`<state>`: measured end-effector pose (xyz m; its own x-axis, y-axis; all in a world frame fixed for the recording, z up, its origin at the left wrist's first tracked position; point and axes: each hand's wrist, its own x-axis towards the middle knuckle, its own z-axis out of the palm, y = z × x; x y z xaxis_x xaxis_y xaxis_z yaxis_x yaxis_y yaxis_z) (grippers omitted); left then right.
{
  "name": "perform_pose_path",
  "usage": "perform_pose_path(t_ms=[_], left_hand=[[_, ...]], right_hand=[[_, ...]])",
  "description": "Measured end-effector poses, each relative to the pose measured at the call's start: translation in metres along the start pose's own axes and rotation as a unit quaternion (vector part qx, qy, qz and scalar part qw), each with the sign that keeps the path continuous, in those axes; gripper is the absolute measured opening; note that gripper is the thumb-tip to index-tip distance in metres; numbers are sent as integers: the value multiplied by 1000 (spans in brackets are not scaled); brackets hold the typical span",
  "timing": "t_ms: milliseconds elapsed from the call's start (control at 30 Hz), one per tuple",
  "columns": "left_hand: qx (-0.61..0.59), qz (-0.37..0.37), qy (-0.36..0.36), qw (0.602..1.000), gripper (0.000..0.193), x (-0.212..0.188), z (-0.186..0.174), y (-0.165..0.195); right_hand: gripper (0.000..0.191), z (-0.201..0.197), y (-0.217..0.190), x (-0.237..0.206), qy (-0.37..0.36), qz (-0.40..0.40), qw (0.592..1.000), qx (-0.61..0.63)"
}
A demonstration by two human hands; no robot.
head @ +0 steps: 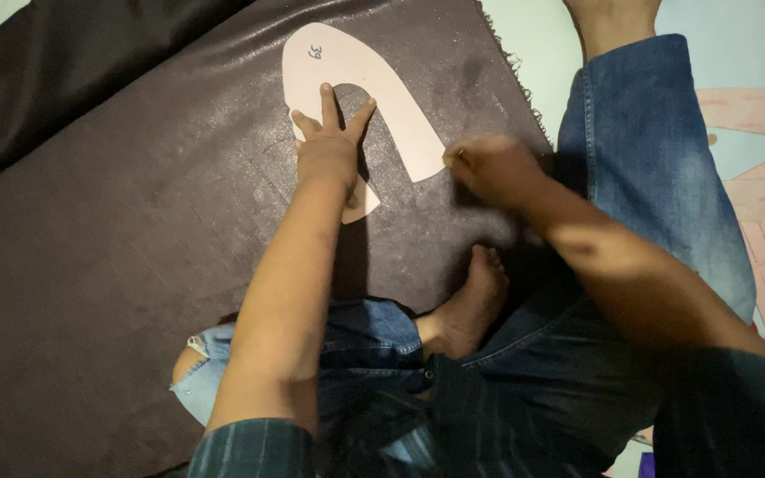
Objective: The person places a U-shaped paper pattern on a large piece of dark fabric and traces its outline with a marking tool. After completing the trace, the person folds the fabric in half.
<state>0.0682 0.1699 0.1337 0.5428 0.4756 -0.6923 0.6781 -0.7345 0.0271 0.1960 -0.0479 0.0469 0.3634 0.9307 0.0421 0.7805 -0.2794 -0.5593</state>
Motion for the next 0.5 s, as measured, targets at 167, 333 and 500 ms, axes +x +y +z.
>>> perform_pose_path(t_ms=[167,333,500], left_hand=[[10,-4,-20,1000,152,-1,-1,-1],[18,2,2,1000,153,4,5,-4],[11,8,0,1000,155,5,9,-4]], right_hand=[[11,-8,3,0,60,-53,997,0],[13,-3,2,0,40,-22,999,-10],[17,10,-8,3,-50,-11,999,9]])
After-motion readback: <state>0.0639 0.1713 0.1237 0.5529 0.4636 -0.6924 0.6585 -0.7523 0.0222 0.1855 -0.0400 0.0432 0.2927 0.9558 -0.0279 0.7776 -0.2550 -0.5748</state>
